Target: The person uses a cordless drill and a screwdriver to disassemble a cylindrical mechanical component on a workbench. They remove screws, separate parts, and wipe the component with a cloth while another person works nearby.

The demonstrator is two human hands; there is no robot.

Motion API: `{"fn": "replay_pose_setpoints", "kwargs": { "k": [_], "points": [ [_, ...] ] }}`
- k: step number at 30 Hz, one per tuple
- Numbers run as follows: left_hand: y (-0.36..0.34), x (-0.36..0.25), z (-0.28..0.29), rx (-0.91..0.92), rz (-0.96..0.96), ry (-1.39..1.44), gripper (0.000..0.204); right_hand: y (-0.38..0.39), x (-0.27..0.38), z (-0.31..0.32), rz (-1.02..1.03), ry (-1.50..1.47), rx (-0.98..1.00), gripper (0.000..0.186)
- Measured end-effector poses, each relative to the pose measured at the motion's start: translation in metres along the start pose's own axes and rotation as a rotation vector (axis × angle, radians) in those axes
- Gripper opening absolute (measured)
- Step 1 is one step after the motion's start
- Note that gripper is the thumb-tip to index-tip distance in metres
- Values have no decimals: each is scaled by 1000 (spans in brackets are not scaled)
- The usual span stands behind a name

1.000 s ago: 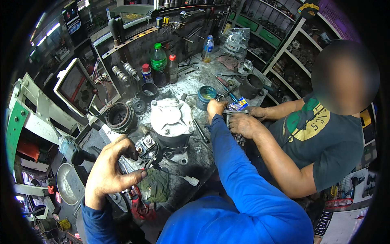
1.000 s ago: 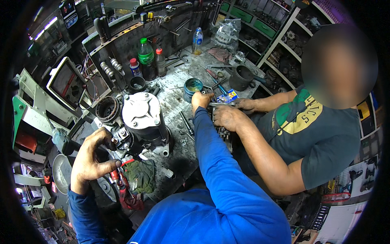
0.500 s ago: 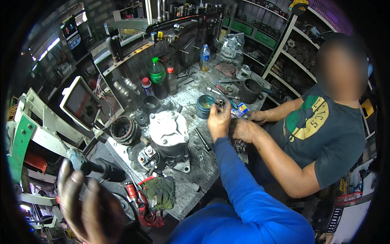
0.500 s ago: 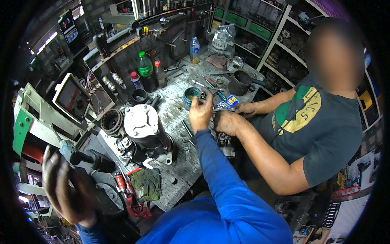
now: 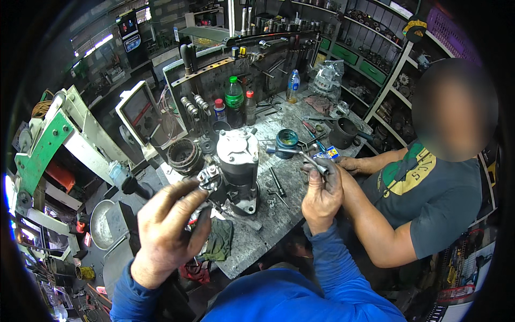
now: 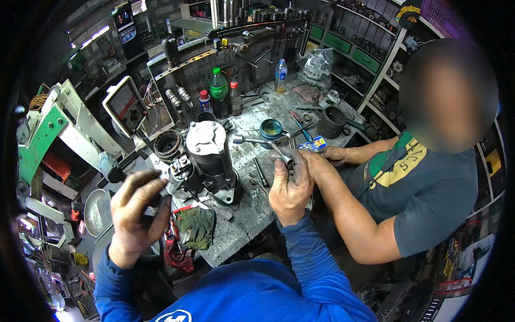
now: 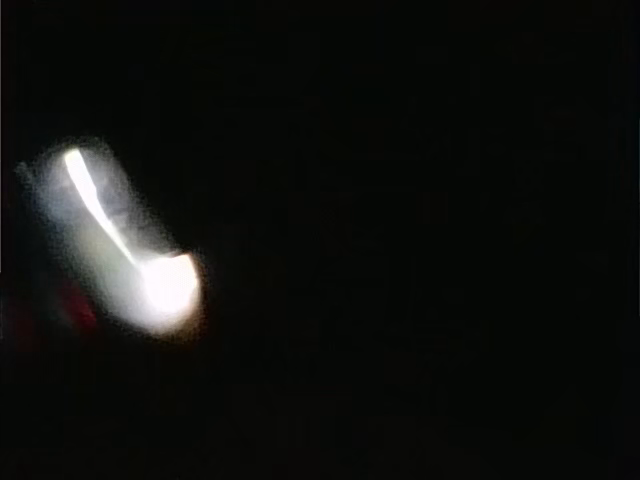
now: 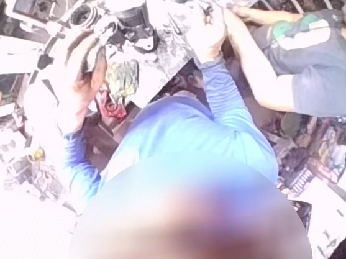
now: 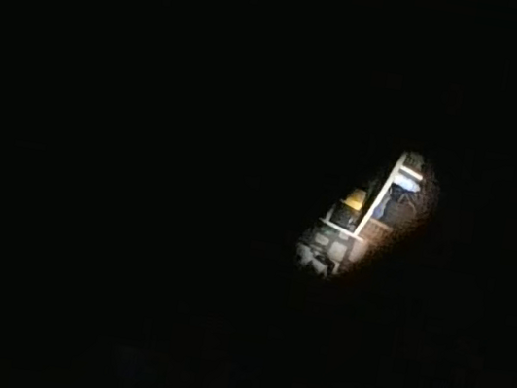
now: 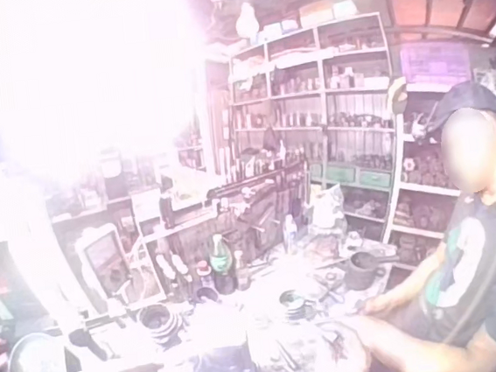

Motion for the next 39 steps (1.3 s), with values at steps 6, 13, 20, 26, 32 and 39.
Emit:
{"fn": "replay_pose_setpoints", "kwargs": {
  "k": [6,13,20,26,32,39],
  "points": [
    [19,-22,-10,492,105,102,57,12,49,54,451,186,243,21],
    [41,-26,-53,597,251,270,81,56,78,78,388,-24,349,26],
    [69,-33,-80,883,1086,946,44,90,85,70,-185,-152,437,23],
    [86,-37,-86,831,1335,1037,45,96,78,62,-359,-242,428,21],
    [91,-35,-89,928,1310,969,52,94,80,56,-492,-246,482,20],
    [95,-34,-88,1008,1290,754,56,97,59,53,-470,-50,531,20]
  ]
}}
Point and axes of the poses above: each hand's wrist, its own y-axis away from the middle knuckle, its own z-axis out of the back of the hand, x = y × z, the point moved 2 cm from there along -y, towards the middle knuckle, and after that the axes turned 14 degrees about -x, right-handed, at the moved point
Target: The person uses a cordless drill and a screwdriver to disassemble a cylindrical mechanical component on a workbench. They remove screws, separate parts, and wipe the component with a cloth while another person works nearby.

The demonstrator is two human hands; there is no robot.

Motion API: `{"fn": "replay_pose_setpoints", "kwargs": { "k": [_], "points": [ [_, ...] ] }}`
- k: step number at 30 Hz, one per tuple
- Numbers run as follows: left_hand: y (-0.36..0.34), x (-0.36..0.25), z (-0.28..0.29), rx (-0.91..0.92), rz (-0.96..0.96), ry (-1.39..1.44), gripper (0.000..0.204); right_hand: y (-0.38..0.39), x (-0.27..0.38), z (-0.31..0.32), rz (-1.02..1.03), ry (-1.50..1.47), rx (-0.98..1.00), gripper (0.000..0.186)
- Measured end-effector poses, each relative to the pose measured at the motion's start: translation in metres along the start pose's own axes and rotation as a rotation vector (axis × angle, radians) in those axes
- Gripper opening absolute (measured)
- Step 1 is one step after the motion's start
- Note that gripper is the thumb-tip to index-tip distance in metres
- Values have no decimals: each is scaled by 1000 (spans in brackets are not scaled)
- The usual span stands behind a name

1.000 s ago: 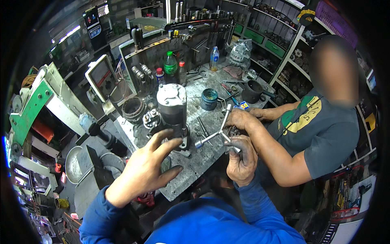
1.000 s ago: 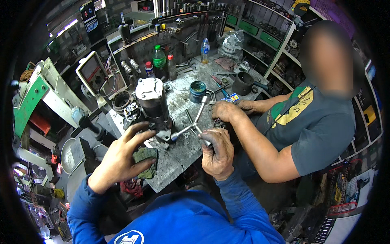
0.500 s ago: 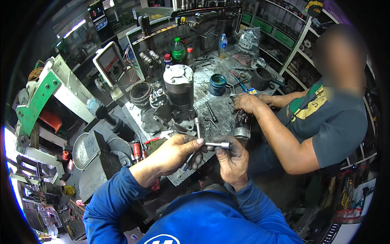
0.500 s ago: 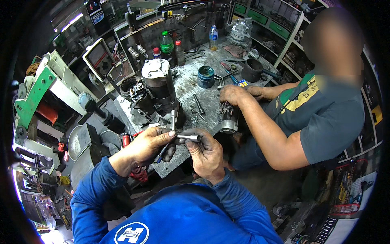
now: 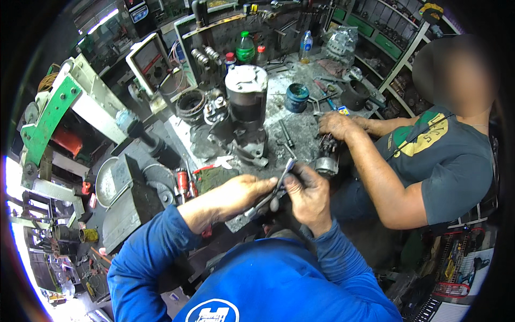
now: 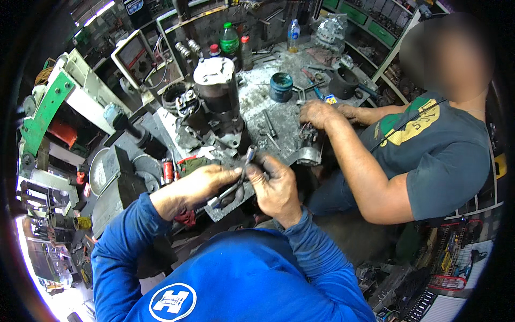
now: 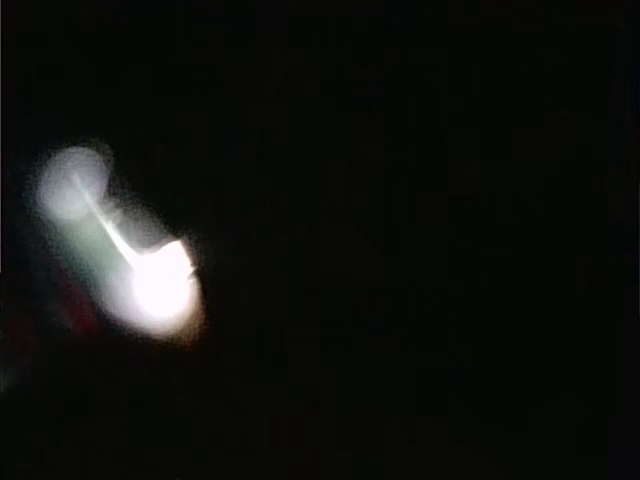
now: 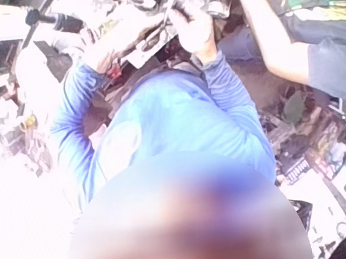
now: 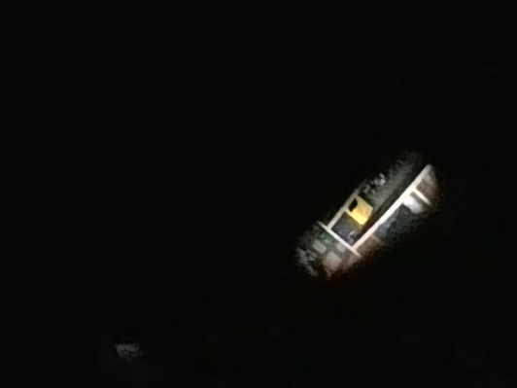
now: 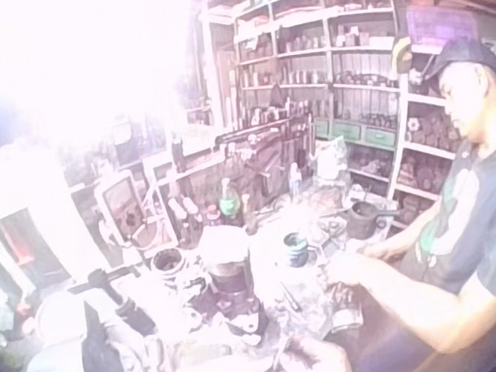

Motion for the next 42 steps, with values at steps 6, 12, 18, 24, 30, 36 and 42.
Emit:
{"fn": "replay_pose_setpoints", "kwargs": {
  "k": [6,12,18,24,30,36,42],
  "points": [
    [-17,17,12,245,-178,-391,55,-2,-30,10,169,182,347,22],
    [-37,49,26,203,-272,-1427,28,-10,-81,45,177,643,547,51],
    [-48,56,78,-218,-26,-1515,26,-24,-117,85,68,776,523,49],
    [-93,104,98,-395,139,-1366,48,-36,-141,74,128,781,579,47],
    [-97,105,84,-473,118,-1264,65,-77,-111,53,61,687,396,38],
    [-40,23,100,-728,-20,-1156,45,-210,-93,6,192,351,-250,25],
    [11,-22,112,-1039,-390,-889,29,-431,-177,-31,10,392,-479,27]
  ]
}}
Point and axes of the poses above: each hand's wrist, its own y-axis away from the middle knuckle, its own z-axis out of the back of the hand, x = y × z, the point moved 2 cm from there along -y, towards the middle knuckle, and after that the axes turned 14 degrees about -x, right-handed, at the moved point
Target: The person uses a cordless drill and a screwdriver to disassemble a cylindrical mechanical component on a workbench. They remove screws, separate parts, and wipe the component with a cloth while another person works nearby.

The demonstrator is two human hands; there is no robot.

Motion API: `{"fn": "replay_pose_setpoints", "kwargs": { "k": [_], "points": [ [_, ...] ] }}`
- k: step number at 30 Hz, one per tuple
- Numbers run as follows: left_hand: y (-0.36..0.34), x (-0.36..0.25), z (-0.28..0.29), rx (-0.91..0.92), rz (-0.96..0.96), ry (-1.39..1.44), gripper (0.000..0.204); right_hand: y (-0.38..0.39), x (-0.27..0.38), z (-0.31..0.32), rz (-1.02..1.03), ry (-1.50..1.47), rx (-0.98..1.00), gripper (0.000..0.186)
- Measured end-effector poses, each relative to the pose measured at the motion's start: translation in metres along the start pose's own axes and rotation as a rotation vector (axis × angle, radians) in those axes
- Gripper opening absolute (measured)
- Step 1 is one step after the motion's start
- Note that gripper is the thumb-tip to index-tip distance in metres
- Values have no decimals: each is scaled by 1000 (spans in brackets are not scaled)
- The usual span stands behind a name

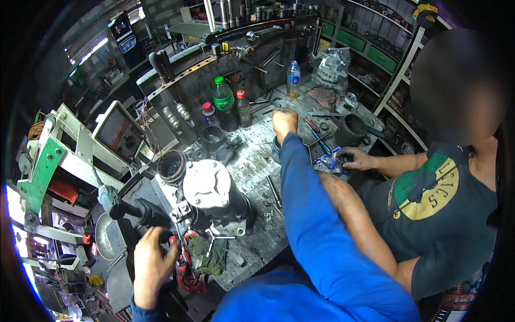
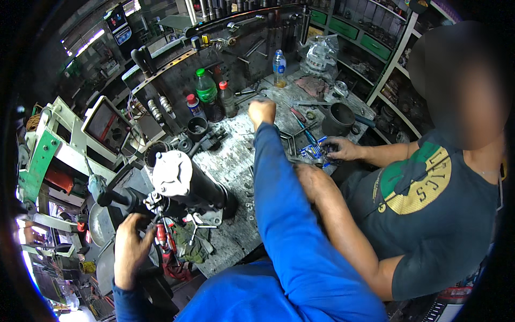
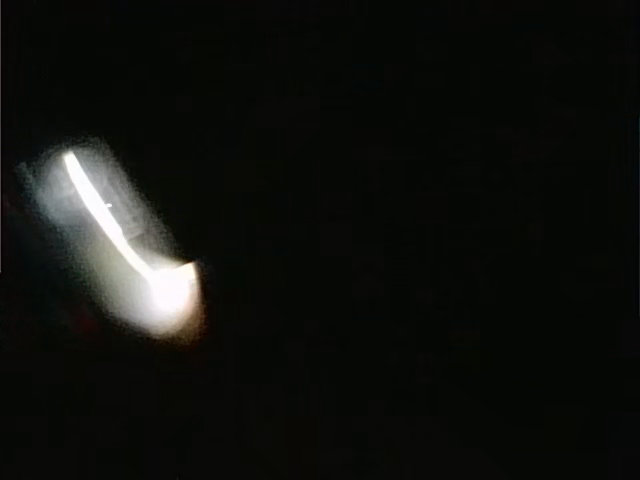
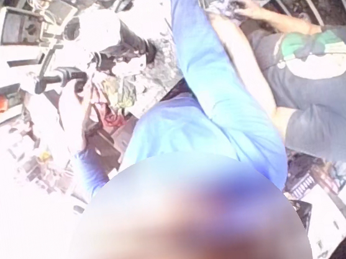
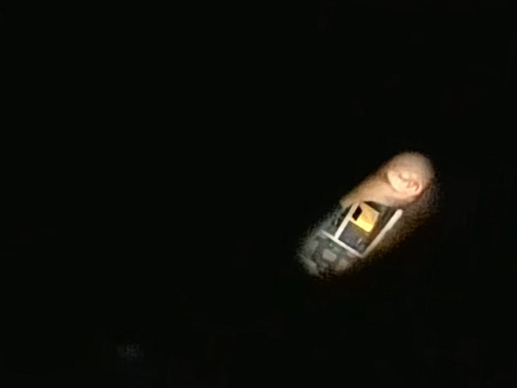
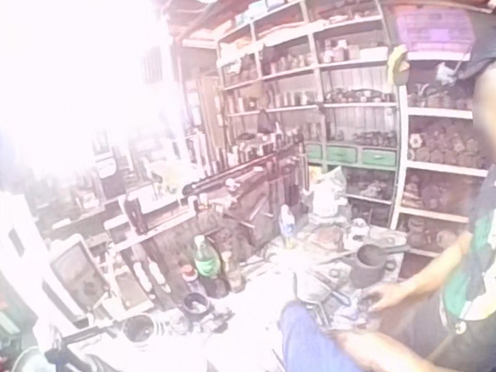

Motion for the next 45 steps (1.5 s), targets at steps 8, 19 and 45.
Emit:
{"fn": "replay_pose_setpoints", "kwargs": {
  "k": [8,19,45],
  "points": [
    [60,8,25,-64,251,4,26,-131,-96,-84,1,560,149,35],
    [96,26,39,-229,253,-393,19,-211,-154,-105,-338,364,323,38],
    [138,74,9,-262,28,-361,30,-10,-41,-58,-48,240,115,40]
  ]
}}
Point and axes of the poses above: each hand's wrist, its own y-axis away from the middle knuckle, its own z-axis out of the back of the hand, x = y × z, the point moved 2 cm from there along -y, towards the middle knuckle, and after that the axes turned 14 degrees about -x, right-handed, at the moved point
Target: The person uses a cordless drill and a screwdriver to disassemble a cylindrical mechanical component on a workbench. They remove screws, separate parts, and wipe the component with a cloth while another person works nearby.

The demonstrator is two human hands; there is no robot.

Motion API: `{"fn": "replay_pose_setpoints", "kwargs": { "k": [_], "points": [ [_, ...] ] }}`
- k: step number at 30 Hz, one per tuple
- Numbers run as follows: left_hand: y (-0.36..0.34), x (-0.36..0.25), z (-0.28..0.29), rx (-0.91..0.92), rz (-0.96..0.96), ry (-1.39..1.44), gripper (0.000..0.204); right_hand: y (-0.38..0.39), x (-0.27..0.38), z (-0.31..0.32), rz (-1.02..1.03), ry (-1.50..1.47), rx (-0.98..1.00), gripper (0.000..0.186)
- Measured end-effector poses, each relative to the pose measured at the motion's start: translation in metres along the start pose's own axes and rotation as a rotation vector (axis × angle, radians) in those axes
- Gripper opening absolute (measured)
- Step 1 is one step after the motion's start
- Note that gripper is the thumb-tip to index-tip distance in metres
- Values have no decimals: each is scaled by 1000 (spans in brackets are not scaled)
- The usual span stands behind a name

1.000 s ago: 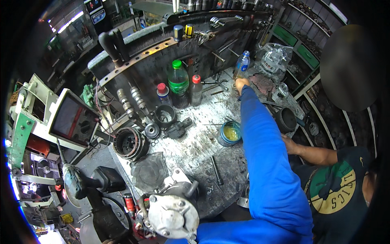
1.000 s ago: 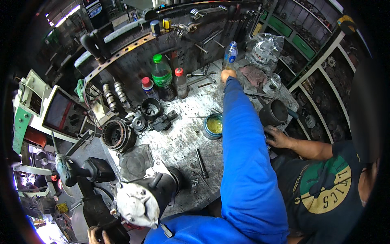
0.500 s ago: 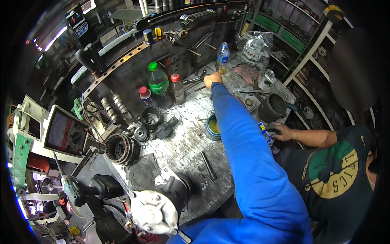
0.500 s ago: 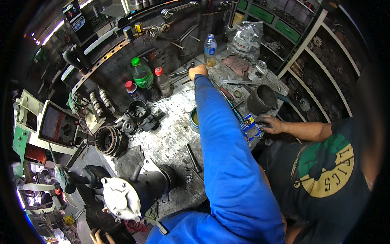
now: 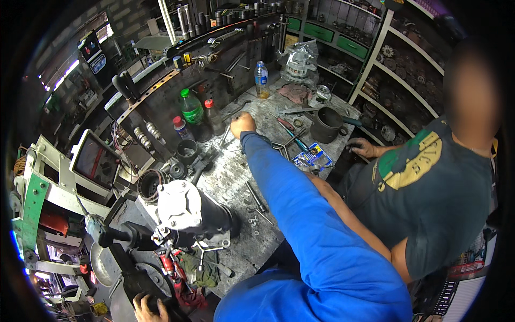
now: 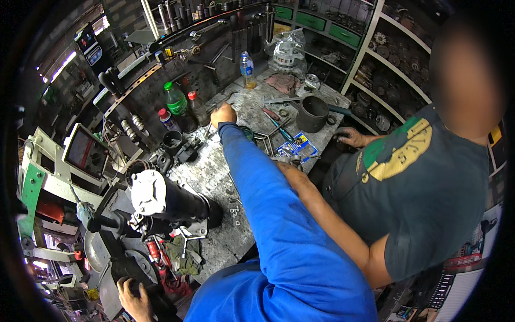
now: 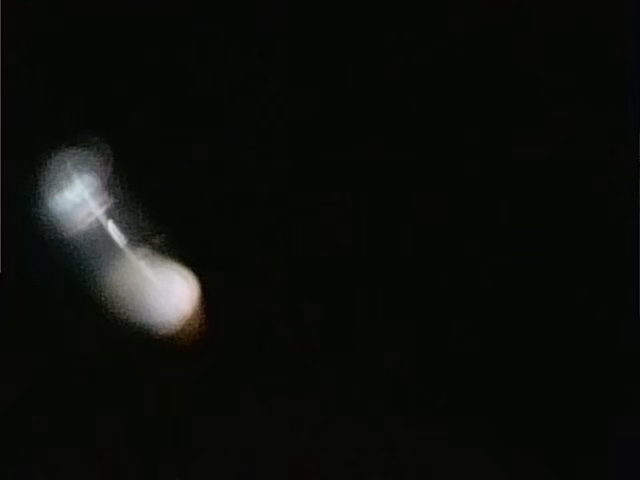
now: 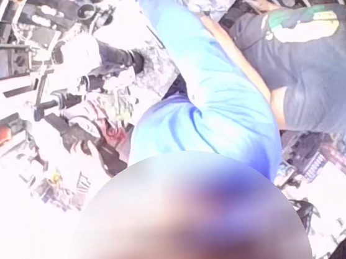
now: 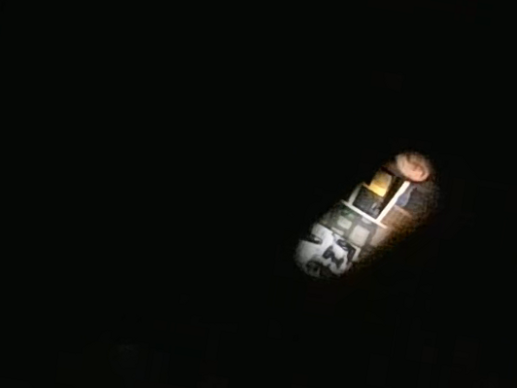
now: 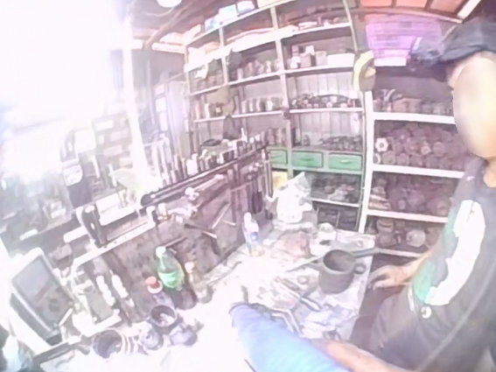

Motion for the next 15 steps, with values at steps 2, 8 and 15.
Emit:
{"fn": "replay_pose_setpoints", "kwargs": {
  "k": [2,8,15],
  "points": [
    [1,-3,1,-19,41,124,30,12,0,5,50,149,127,54],
    [16,-18,34,-32,144,364,27,17,21,44,100,-140,-128,45],
    [28,7,61,-120,183,342,24,143,82,197,215,-937,19,25]
  ]
}}
Point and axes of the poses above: each hand's wrist, its own y-axis away from the middle knuckle, its own z-axis out of the back of the hand, x = y × z, the point moved 2 cm from there along -y, towards the middle knuckle, and after that the axes turned 14 degrees about -x, right-handed, at the moved point
